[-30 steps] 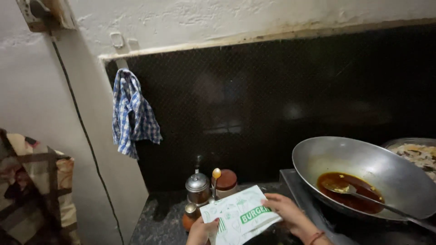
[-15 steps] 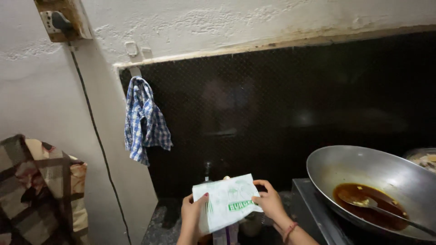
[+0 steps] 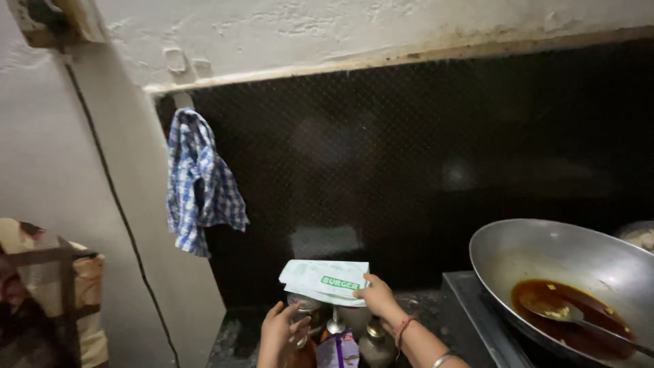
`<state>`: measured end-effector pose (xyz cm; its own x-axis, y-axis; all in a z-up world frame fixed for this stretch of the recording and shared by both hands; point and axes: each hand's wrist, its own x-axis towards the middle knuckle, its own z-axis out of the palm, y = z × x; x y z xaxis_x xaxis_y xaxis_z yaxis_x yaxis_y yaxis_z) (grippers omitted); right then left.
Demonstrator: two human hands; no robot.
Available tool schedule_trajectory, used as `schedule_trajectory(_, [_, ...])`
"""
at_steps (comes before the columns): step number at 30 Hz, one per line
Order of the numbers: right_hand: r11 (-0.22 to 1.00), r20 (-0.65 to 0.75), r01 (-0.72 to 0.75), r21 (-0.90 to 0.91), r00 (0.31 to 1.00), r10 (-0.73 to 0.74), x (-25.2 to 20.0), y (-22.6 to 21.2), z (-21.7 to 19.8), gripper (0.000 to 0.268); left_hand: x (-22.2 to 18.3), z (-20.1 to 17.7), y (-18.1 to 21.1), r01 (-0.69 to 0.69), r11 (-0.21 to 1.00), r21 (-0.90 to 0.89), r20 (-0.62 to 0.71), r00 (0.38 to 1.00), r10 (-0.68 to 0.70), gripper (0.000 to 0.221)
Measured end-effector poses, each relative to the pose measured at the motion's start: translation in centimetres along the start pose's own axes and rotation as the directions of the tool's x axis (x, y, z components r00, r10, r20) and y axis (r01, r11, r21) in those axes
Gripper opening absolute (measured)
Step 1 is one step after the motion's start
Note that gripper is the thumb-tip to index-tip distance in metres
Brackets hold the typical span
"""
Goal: Stirring a liquid in a wok and then scooping a dry puffed rice mix into it from a large tray using a slotted spoon.
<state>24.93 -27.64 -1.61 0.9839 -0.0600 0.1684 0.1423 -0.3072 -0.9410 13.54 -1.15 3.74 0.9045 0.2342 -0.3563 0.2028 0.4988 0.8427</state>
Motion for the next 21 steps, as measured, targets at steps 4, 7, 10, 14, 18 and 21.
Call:
schedule_trajectory(4, [0.972, 0.065, -0.233, 0.015, 0.971, 0.232, -7.5, -9.5, -3.0, 0.078, -0.1, 0.3, -1.3, 0.038, 0.997, 0.062, -0.013, 0.999, -0.037, 0.082])
schedule_trajectory(7, [0.976, 0.125, -0.14, 0.164, 0.985, 0.12, -10.5, -10.3, -5.3, 0.072, 2.9, -1.5, -4.4, -0.069, 0.997, 0.047, 0.088, 0.994, 0.064, 0.079])
schedule_trajectory(10, [0.983, 0.131, -0.064, 0.173, 0.991, 0.042, -13.9, -11.5, -9.1, 0.074, -1.2, 0.2, -4.0, -0.101, 0.995, -0.006, 0.006, 0.995, 0.101, 0.081])
schedule_trajectory(14, [0.984, 0.088, 0.169, 0.058, 0.981, -0.173, -19.6, -18.1, -16.9, 0.067, -10.6, 4.6, -1.5, -0.05, 0.994, 0.092, -0.043, 0.998, 0.054, 0.071])
schedule_trajectory(18, [0.802, -0.05, 0.149, -0.578, 0.975, -0.217, -24.9, -25.0, -26.1, 0.055, -14.1, 8.6, -3.3, -0.11, 0.992, 0.057, 0.132, 0.986, 0.102, 0.067])
schedule_trajectory(21, [0.613, -0.144, -0.067, -0.787, 0.987, -0.077, -25.8, -25.6, -31.6, 0.049, -15.4, 11.7, -6.0, -0.156, 0.987, 0.032, 0.277, 0.95, 0.141, 0.061])
